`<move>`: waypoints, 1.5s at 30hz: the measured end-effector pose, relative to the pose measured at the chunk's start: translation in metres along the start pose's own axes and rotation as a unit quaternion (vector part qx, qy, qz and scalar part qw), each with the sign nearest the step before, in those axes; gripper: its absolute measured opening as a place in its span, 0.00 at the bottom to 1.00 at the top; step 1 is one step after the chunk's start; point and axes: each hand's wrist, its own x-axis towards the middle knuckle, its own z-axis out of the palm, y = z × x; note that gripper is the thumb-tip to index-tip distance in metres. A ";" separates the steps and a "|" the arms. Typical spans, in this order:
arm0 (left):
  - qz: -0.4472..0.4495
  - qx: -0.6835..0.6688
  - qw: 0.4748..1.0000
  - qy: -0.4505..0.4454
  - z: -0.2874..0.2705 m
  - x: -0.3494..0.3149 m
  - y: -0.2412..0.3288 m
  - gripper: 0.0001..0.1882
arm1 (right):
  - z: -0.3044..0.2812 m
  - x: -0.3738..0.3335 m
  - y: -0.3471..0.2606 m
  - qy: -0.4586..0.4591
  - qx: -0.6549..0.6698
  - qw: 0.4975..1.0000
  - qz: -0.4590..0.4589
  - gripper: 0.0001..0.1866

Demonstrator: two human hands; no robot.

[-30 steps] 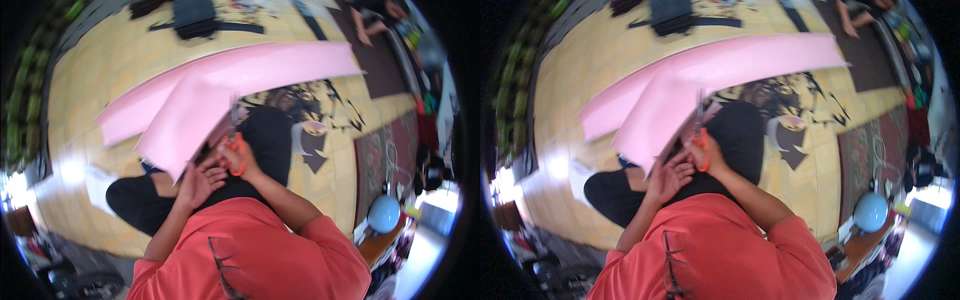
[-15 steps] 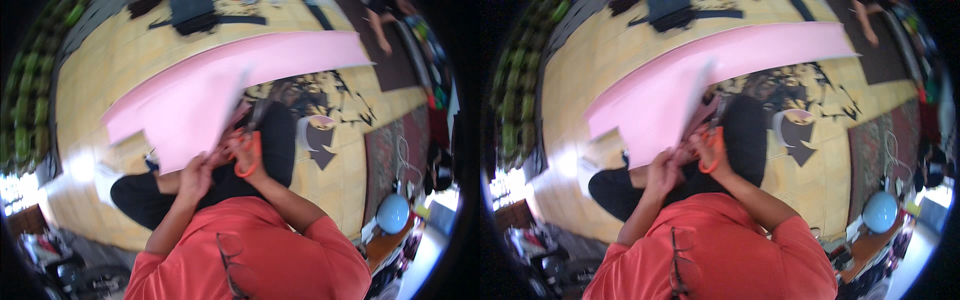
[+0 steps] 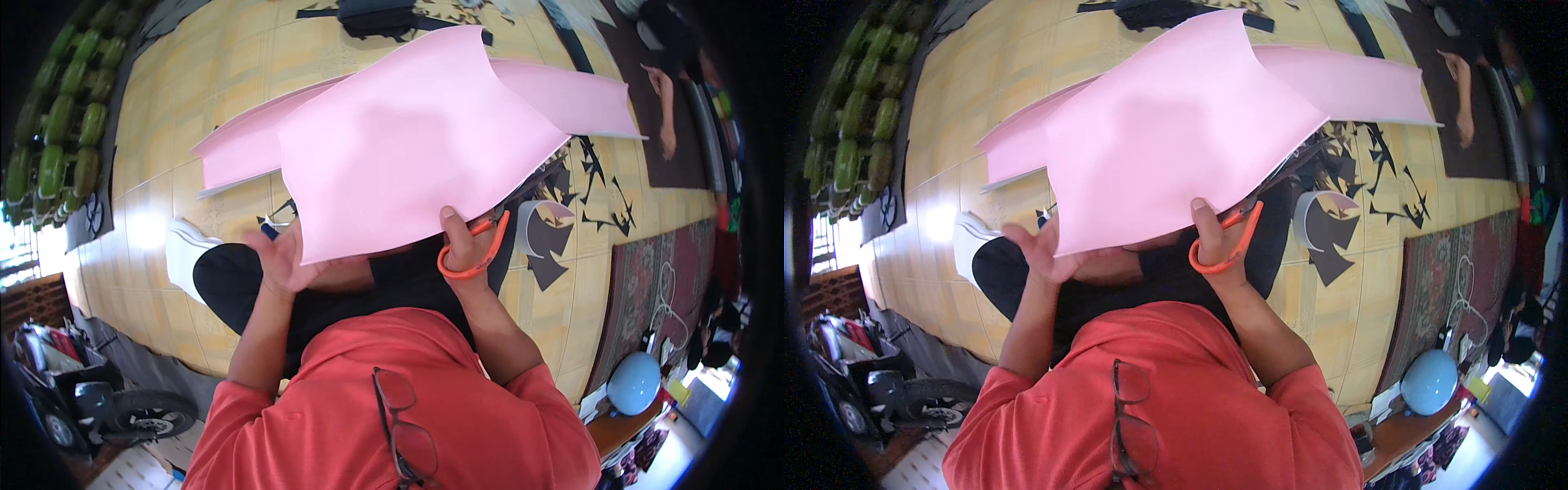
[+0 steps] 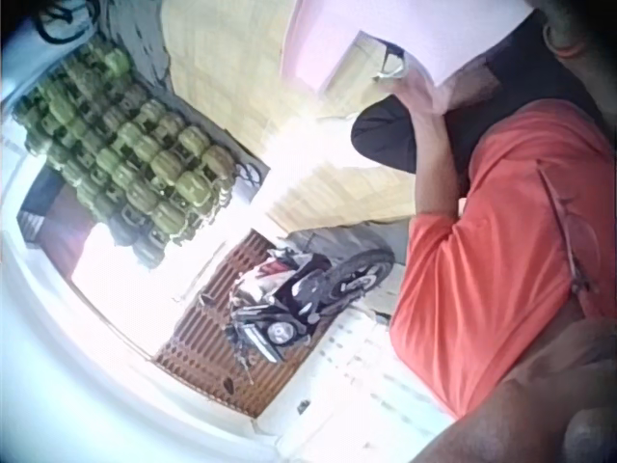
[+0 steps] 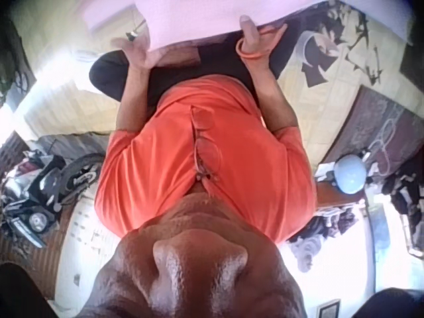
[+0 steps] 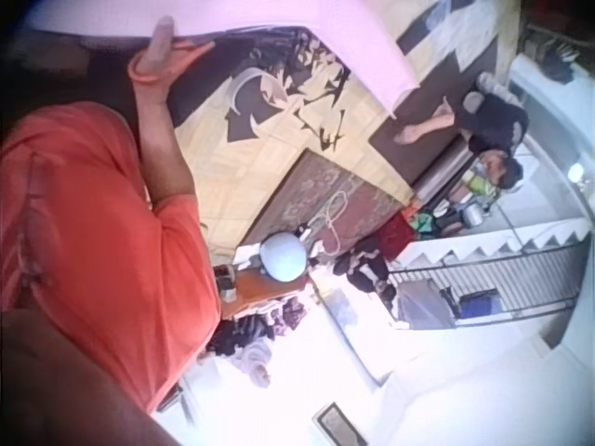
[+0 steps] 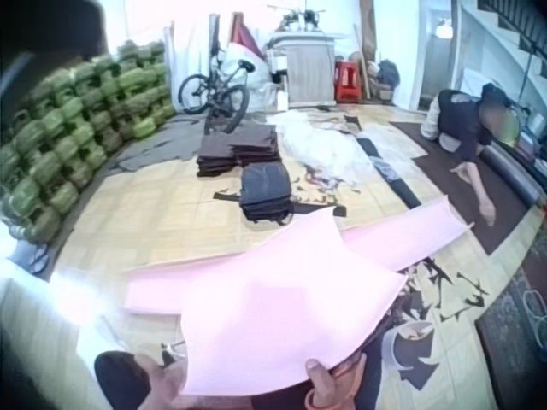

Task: The person sits on the floor and uses scissors to cut a large pink foam sheet into smaller pieces. They repeatedly trim the edges and separate sections, placing the cut pieces on the floor beside them.

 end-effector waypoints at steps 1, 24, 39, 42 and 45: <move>0.021 -0.005 0.997 0.069 -0.010 -0.002 0.008 0.35 | 0.007 0.003 -0.006 0.003 0.003 1.000 0.001 0.16; 0.337 0.312 0.790 0.406 0.015 -0.026 0.111 0.22 | 0.080 -0.025 -0.018 -0.304 -0.262 0.915 -0.040 0.15; 0.282 0.286 0.819 0.409 0.015 -0.028 0.105 0.23 | 0.073 -0.026 -0.025 -0.296 -0.257 0.919 0.035 0.24; 0.269 0.307 0.816 0.409 0.010 -0.026 0.105 0.21 | 0.069 -0.031 -0.028 -0.297 -0.238 0.924 0.042 0.24; 0.253 0.302 0.822 0.411 0.007 -0.025 0.103 0.22 | 0.073 -0.033 -0.028 -0.299 -0.223 0.927 0.045 0.24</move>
